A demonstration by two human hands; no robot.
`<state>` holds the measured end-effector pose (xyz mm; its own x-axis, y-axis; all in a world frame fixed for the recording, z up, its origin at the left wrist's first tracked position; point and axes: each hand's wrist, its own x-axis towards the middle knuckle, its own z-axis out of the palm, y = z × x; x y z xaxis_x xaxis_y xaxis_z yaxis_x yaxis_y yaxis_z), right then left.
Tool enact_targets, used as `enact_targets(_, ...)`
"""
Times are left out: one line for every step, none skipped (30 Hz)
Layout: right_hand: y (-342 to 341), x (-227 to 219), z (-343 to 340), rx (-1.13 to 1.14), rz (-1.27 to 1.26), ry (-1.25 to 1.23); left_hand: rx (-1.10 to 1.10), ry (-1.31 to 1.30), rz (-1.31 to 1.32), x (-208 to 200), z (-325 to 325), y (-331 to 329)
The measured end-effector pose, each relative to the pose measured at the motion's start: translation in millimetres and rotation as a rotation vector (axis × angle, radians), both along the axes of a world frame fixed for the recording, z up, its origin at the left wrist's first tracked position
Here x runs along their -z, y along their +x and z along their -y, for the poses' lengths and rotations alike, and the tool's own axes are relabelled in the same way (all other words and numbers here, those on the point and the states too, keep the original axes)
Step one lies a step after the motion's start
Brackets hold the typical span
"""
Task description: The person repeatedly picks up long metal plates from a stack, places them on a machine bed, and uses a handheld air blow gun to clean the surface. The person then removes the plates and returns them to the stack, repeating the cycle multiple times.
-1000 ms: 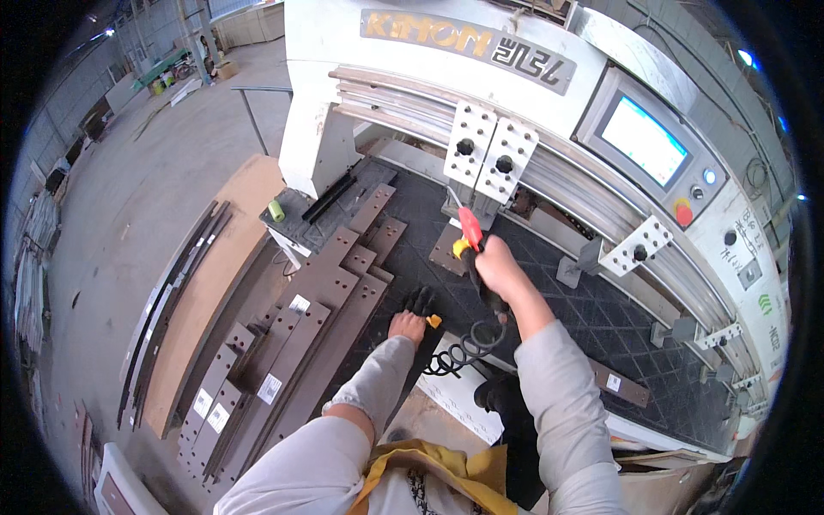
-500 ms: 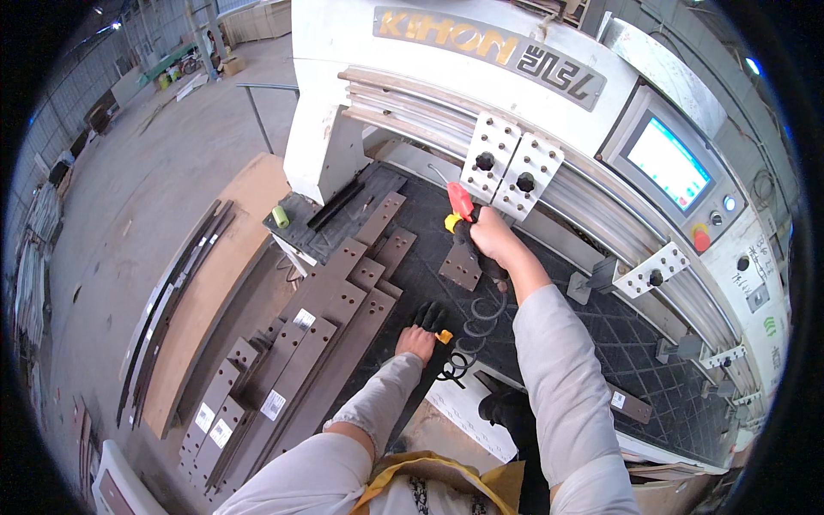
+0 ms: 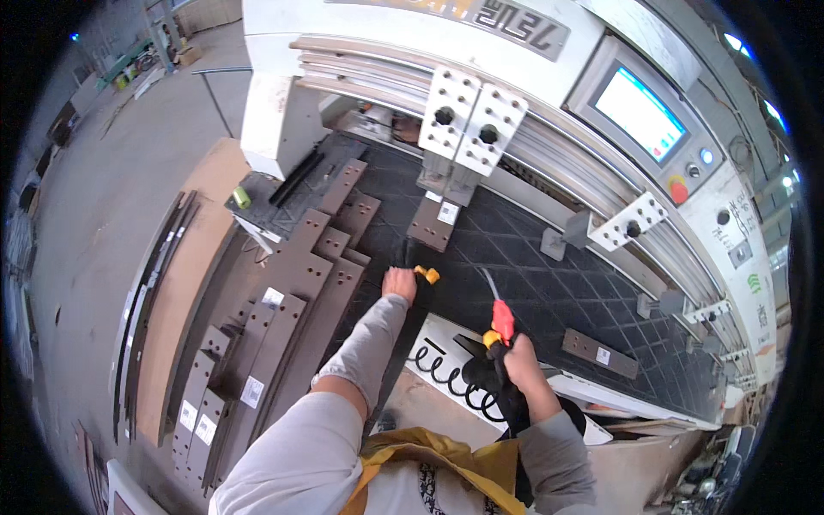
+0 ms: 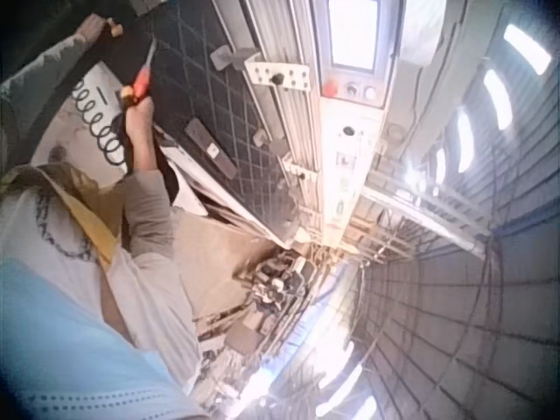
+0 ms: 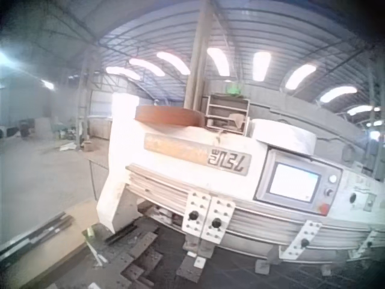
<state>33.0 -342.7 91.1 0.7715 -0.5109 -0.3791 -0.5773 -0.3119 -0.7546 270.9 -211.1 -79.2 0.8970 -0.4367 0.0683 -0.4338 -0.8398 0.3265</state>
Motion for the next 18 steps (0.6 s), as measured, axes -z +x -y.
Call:
enact_targets(-16,0,5,0.105,0.009,0.06,0.018,0.04,-0.013,-18,8,3)
enact_targets(-31,-7,11,0.199,0.009,0.116,-0.002,0.086,-0.029,-10,21,14)
enact_targets(-58,18,29,0.326,0.036,0.055,-0.025,0.04,-0.024,-19,36,17)
enact_targets(-82,33,39,0.432,0.184,0.028,-0.04,-0.007,-0.039,-29,46,19)
enact_targets(-99,40,47,0.521,0.336,0.001,-0.062,-0.01,-0.027,-32,54,25)
enact_targets(-113,32,57,0.549,0.307,0.134,-0.088,-0.044,-0.024,-34,60,31)
enact_targets(-162,66,92,0.685,0.165,0.083,-0.054,-0.038,-0.078,-51,76,24)
enact_targets(-164,54,88,0.804,0.262,0.16,-0.107,-0.03,-0.103,-50,79,31)
enact_targets(-160,29,78,0.921,0.36,0.237,-0.129,0.009,-0.124,-54,79,34)
enact_targets(-162,8,71,1.006,0.388,0.283,-0.151,0.015,-0.141,-56,82,36)
enact_targets(-173,18,80,1.067,0.412,0.258,-0.173,0.021,-0.159,-57,84,37)
enact_targets(-176,12,75,1.061,0.414,0.266,-0.172,0.022,-0.156,-59,84,39)
enact_targets(-177,7,69,1.054,0.415,0.274,-0.173,0.023,-0.153,-60,84,40)
enact_targets(-180,13,67,0.998,0.413,0.267,-0.145,0.042,-0.108,-59,83,40)
enact_targets(-180,17,64,0.943,0.416,0.263,-0.124,0.032,-0.102,-63,83,41)
enact_targets(-180,19,60,0.854,0.437,0.283,-0.106,0.051,-0.11,-64,86,39)
enact_targets(-178,21,55,0.679,0.316,0.042,-0.088,0.07,-0.118,-65,88,36)
enact_targets(-169,23,50,0.589,0.262,0.013,-0.097,0.083,-0.133,-67,86,39)
